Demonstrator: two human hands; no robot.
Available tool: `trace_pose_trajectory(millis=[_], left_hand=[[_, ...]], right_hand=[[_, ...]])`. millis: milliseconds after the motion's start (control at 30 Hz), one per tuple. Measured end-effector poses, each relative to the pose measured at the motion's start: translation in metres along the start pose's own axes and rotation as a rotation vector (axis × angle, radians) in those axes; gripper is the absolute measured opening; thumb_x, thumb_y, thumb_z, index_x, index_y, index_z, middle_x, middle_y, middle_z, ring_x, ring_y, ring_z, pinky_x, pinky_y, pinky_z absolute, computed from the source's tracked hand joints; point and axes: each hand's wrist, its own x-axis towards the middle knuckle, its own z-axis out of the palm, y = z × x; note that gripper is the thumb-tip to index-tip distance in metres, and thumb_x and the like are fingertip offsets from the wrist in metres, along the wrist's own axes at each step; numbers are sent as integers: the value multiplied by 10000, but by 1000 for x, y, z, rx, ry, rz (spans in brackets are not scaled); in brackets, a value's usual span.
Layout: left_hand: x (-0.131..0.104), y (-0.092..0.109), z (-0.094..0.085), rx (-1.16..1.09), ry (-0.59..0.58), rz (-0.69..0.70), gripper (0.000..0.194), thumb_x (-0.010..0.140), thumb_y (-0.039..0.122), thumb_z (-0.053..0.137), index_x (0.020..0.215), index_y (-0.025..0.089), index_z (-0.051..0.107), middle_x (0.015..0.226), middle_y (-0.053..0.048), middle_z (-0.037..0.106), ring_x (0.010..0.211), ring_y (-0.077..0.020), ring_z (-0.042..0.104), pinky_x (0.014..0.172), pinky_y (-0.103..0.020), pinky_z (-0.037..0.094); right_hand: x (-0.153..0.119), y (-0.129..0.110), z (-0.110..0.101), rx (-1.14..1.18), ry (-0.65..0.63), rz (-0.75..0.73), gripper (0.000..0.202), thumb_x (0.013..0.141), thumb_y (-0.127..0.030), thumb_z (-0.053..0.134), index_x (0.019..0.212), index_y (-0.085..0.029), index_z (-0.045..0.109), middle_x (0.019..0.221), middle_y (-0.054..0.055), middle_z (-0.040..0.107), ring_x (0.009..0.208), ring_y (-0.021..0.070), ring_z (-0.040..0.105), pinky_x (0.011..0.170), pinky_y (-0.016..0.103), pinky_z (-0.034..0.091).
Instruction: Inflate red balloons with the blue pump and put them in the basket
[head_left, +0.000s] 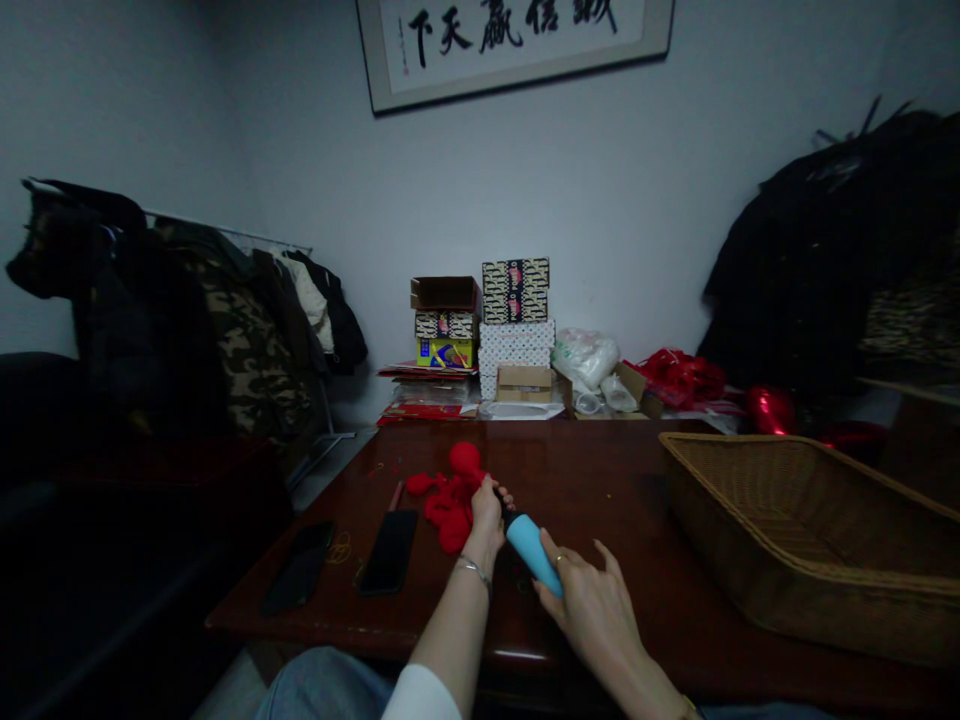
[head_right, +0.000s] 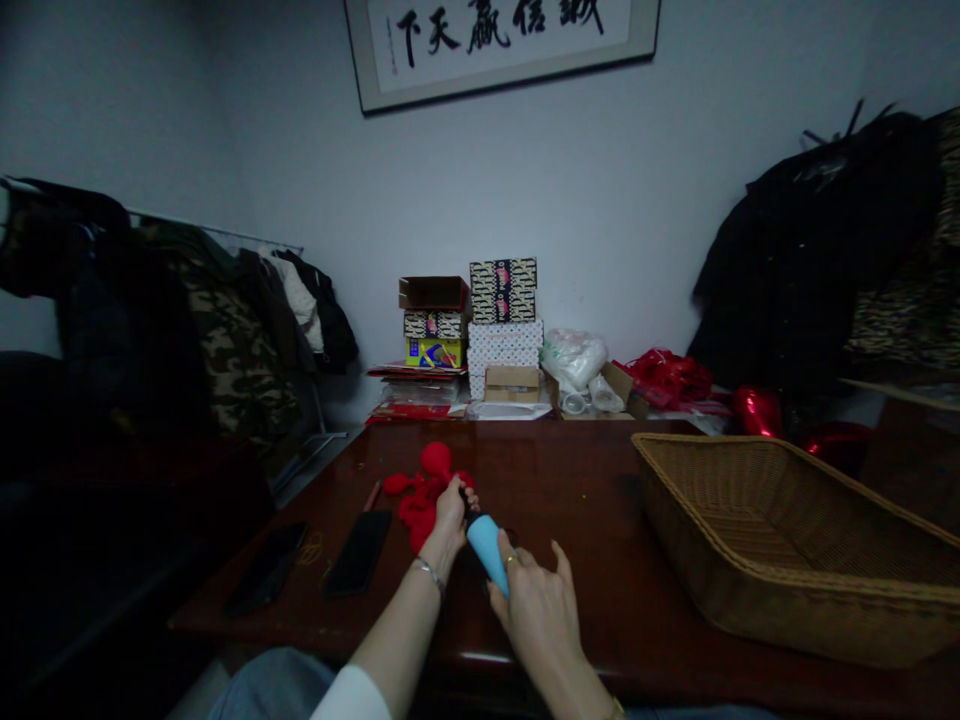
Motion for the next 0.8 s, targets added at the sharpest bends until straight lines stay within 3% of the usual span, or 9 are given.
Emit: trace_pose_trajectory(millis=[400,800], left_hand=[[21,23,-13,-49,19,67,245,899,275,431,676,187,379,479,62,376,349,-54,348,356,-158,250],[17,15,-18,-56,60,74,232,904,234,388,677,190,377,468,58,385,348,-63,358,363,-168,266]], right_hand=[[-52,44,13,17,176,-187,547,804,-276,535,1336,-249,407,1072,38,679,906,211,650,1007,478,235],[-27,21,-6,23,-3,-65,502,805,-225,529,1304,-209,475,1091,66,668,891,201,644,1045,494,177]])
